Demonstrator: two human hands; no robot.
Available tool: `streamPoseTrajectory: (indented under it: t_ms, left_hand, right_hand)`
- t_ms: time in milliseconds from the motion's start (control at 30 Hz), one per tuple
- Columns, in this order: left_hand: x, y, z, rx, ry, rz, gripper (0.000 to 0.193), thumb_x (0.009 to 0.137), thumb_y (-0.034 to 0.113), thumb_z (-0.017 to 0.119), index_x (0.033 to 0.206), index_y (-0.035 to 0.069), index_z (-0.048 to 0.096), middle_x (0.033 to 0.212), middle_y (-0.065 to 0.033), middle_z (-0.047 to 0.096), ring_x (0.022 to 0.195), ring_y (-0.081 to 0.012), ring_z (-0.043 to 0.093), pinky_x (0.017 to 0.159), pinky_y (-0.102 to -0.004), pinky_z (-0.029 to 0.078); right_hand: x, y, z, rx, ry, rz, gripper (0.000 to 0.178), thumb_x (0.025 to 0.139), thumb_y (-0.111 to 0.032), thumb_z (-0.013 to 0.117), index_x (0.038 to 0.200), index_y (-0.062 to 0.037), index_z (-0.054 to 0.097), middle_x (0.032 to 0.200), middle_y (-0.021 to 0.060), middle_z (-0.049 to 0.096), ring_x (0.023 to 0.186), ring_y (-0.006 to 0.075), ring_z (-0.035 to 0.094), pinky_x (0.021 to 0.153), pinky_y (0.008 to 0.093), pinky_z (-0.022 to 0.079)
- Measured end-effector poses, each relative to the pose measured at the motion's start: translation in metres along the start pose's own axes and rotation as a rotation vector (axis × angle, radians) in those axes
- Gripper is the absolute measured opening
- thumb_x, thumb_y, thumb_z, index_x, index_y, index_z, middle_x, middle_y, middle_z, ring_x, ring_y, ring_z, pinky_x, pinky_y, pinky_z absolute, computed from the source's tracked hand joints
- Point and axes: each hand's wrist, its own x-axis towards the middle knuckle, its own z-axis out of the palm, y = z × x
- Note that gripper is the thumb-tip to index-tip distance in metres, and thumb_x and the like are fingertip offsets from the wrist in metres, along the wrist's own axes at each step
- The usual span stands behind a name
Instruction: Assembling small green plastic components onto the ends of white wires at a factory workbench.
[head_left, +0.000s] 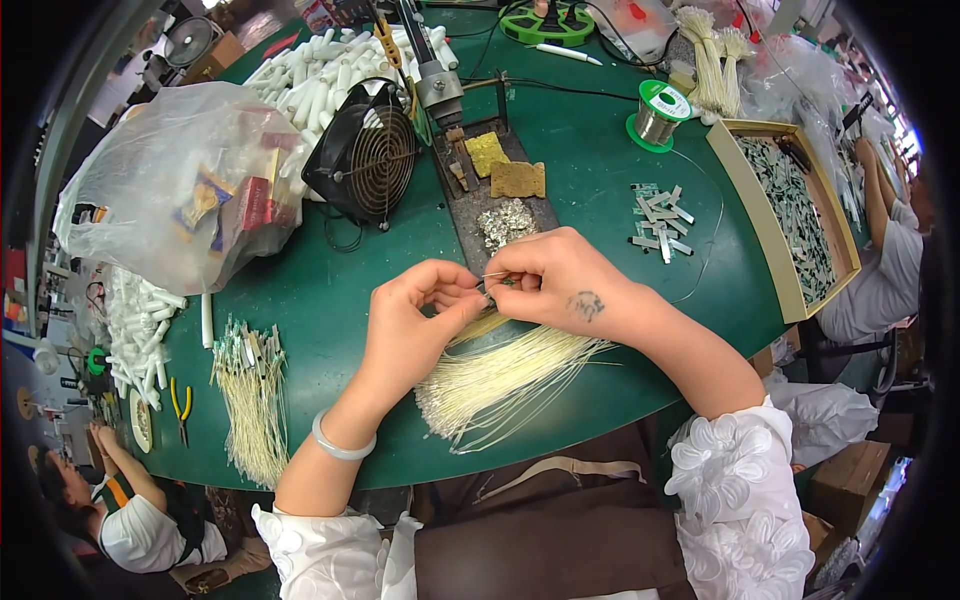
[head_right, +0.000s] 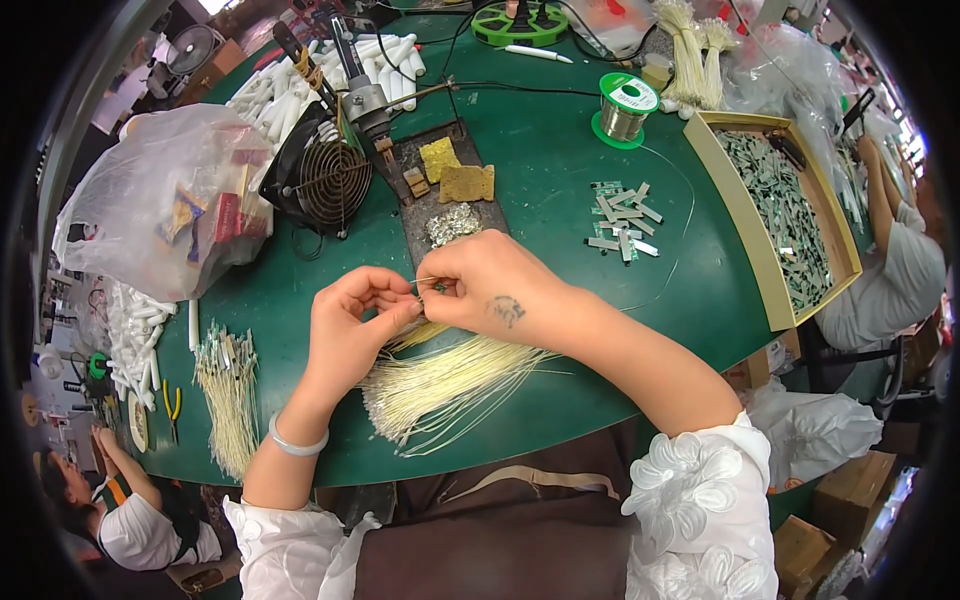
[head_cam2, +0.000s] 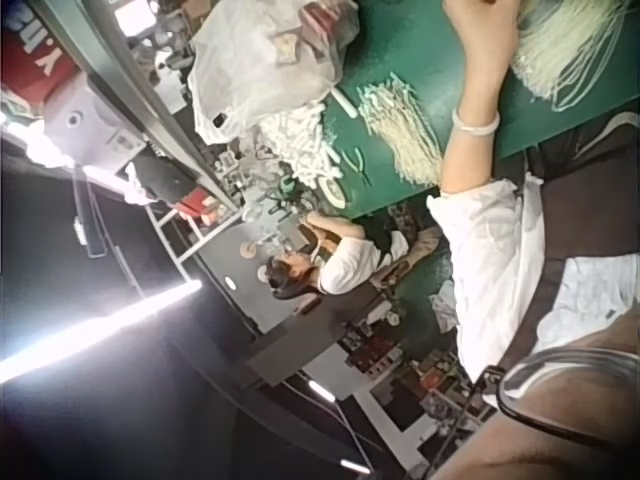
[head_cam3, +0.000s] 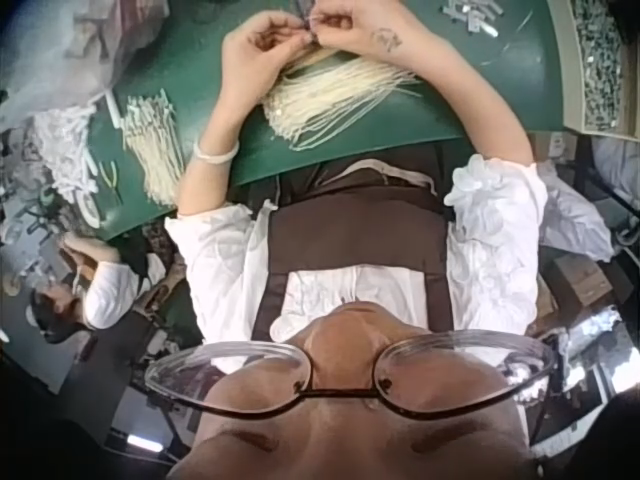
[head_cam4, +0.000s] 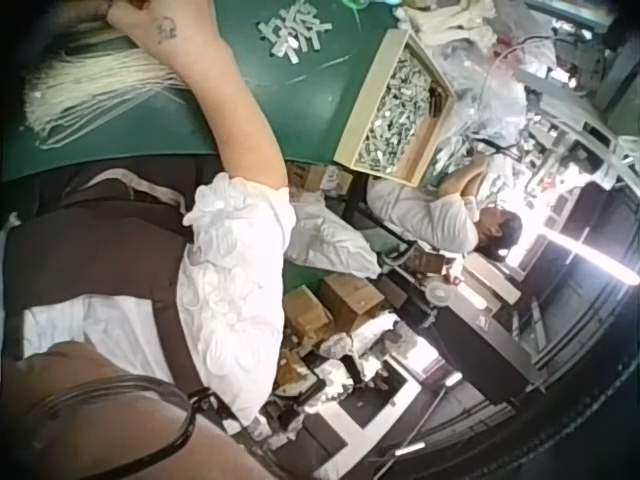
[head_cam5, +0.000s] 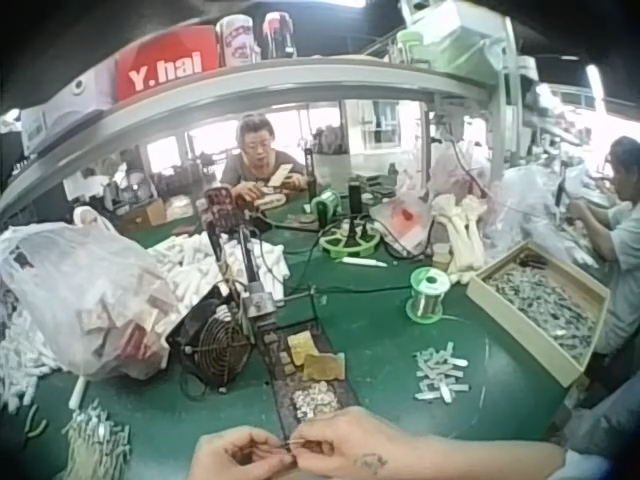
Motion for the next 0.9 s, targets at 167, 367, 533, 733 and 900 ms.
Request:
streamPoseTrajectory:
  t_ms: [167,367,533,733,900]
  left_hand:
    - [-0.002,-0.008,-0.005,0.016,-0.018,-0.011,0.011,0.079,0.005,0.070,0.087,-0.002,0.066,0.078,-0.0011,0.066,0.067,-0.0038,0.056,0.061,-0.0199,0.047]
    - [-0.003,-0.007,-0.006,-0.202,-0.084,-0.178,0.008,0.084,0.007,0.067,0.087,0.000,0.065,0.077,0.0020,0.063,0.066,-0.0014,0.052,0.059,-0.0171,0.042]
    - [-0.005,-0.007,-0.007,-0.310,-0.062,-0.226,0.006,0.084,0.006,0.065,0.083,0.001,0.063,0.081,0.0017,0.062,0.069,-0.0009,0.051,0.061,-0.0161,0.041]
    - [-0.004,-0.012,0.002,-0.115,0.016,-0.026,0.006,0.079,0.004,0.066,0.081,0.000,0.063,0.080,-0.0003,0.065,0.068,-0.0019,0.053,0.059,-0.0173,0.041]
    - [-0.007,-0.011,0.006,-0.163,0.065,-0.091,0.006,0.077,0.002,0.068,0.080,-0.001,0.063,0.077,-0.0008,0.065,0.065,-0.0024,0.055,0.058,-0.0167,0.043]
  right_hand:
    - [0.001,-0.003,0.000,0.029,-0.010,0.047,0.010,0.074,-0.009,0.066,0.082,-0.0017,0.065,0.064,0.0051,0.058,0.053,0.0120,0.053,0.052,0.0264,0.044]
    - [0.000,-0.004,0.001,0.059,-0.004,0.055,0.011,0.075,-0.009,0.066,0.083,-0.0019,0.066,0.064,0.0054,0.059,0.055,0.0109,0.052,0.052,0.0264,0.043]
    - [0.002,-0.007,-0.007,0.175,-0.103,0.240,0.012,0.080,-0.009,0.063,0.088,-0.0015,0.067,0.068,0.0031,0.062,0.058,0.0072,0.052,0.054,0.0242,0.043]
    - [0.003,-0.002,-0.003,0.462,-0.132,0.333,0.016,0.085,-0.006,0.056,0.098,0.0013,0.063,0.081,0.0040,0.065,0.071,0.0078,0.060,0.056,0.0219,0.046]
    - [0.003,-0.003,-0.003,0.458,-0.138,0.339,0.016,0.086,-0.002,0.055,0.102,0.0005,0.054,0.084,0.0053,0.064,0.078,0.0086,0.062,0.057,0.0228,0.046]
